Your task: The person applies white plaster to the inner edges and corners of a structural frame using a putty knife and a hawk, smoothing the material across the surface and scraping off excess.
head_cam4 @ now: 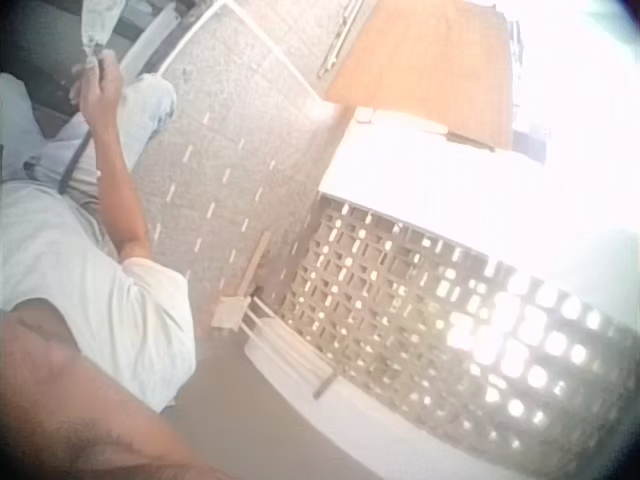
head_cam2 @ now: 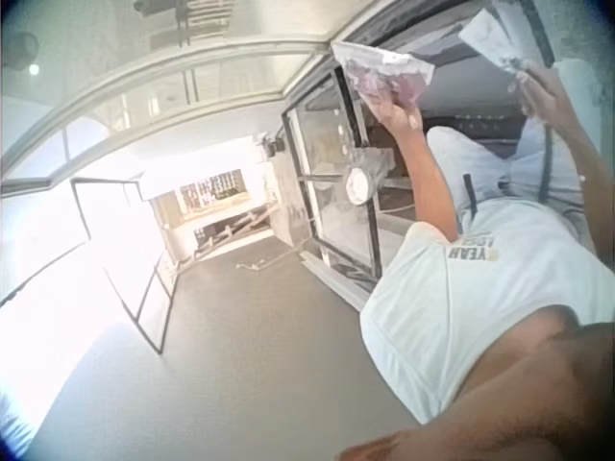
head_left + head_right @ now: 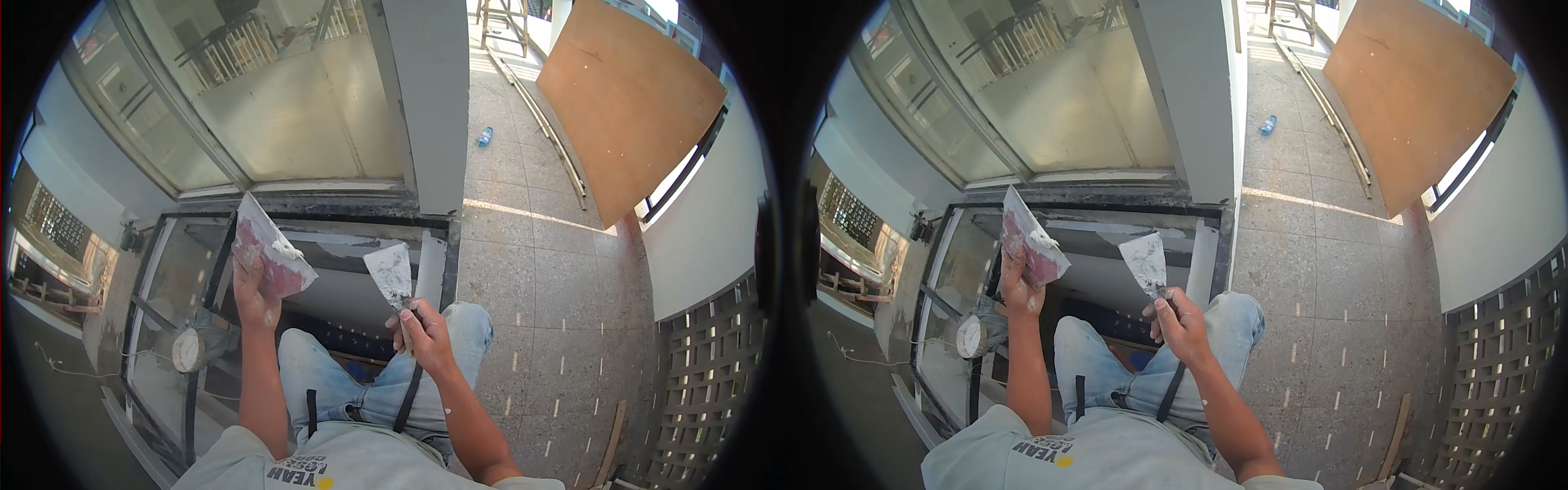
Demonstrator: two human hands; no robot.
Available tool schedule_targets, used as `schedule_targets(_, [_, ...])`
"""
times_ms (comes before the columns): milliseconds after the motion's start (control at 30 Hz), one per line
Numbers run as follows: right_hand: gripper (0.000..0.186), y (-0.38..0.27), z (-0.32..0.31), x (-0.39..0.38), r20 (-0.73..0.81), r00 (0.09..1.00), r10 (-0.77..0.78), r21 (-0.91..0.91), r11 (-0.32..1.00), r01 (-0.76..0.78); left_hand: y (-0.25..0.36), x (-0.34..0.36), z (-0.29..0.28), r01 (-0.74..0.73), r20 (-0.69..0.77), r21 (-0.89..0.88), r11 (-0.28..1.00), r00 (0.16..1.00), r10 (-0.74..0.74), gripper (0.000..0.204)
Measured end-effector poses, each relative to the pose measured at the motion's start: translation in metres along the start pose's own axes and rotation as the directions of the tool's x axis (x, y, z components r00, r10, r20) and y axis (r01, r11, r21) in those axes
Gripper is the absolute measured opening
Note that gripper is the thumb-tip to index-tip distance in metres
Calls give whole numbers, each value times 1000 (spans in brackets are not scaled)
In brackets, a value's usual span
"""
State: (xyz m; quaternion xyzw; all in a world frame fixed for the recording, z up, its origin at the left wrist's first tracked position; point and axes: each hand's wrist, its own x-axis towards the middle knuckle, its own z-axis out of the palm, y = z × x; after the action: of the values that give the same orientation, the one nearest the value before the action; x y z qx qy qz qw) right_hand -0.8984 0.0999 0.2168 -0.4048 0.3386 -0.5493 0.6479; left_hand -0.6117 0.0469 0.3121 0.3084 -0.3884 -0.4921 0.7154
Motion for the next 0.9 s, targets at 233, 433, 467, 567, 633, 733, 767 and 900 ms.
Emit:
schedule_targets(233, [23, -20, 8, -12, 129, 991, 37, -54, 998, -30, -15, -11, 6, -112, -54, -23, 993, 992, 110, 46])
schedule_targets(433, [22, -3, 19, 0, 159, 986, 45, -88, 996, -31, -23, -30, 2, -95, 19, -85, 992, 995, 97, 38])
schedule_targets(467, [23, -3, 20, 4, 168, 984, 51, -88, 995, -37, -23, -32, 3, -97, 11, -86, 992, 995, 99, 38])
schedule_targets(567, [24, -3, 21, 12, 207, 977, 58, -105, 994, -37, -21, -39, 2, -125, 57, -79, 989, 990, 129, 36])
schedule_targets(633, [24, -6, 21, 16, 236, 970, 57, -122, 992, -29, -22, -40, -8, -134, 112, -42, 990, 984, 138, 39])
schedule_targets(733, [24, -10, 26, 23, 300, 952, 59, -110, 994, -27, -17, -42, -15, -144, 135, -1, 990, 980, 143, 41])
schedule_targets(767, [24, -12, 29, 24, 321, 946, 49, -78, 997, -25, -17, -43, -15, -148, 127, -1, 989, 981, 147, 41])
schedule_targets(900, [24, -18, 42, 31, 362, 930, 60, -46, 998, -46, -17, -44, -26, -193, 116, -2, 981, 975, 192, 34])
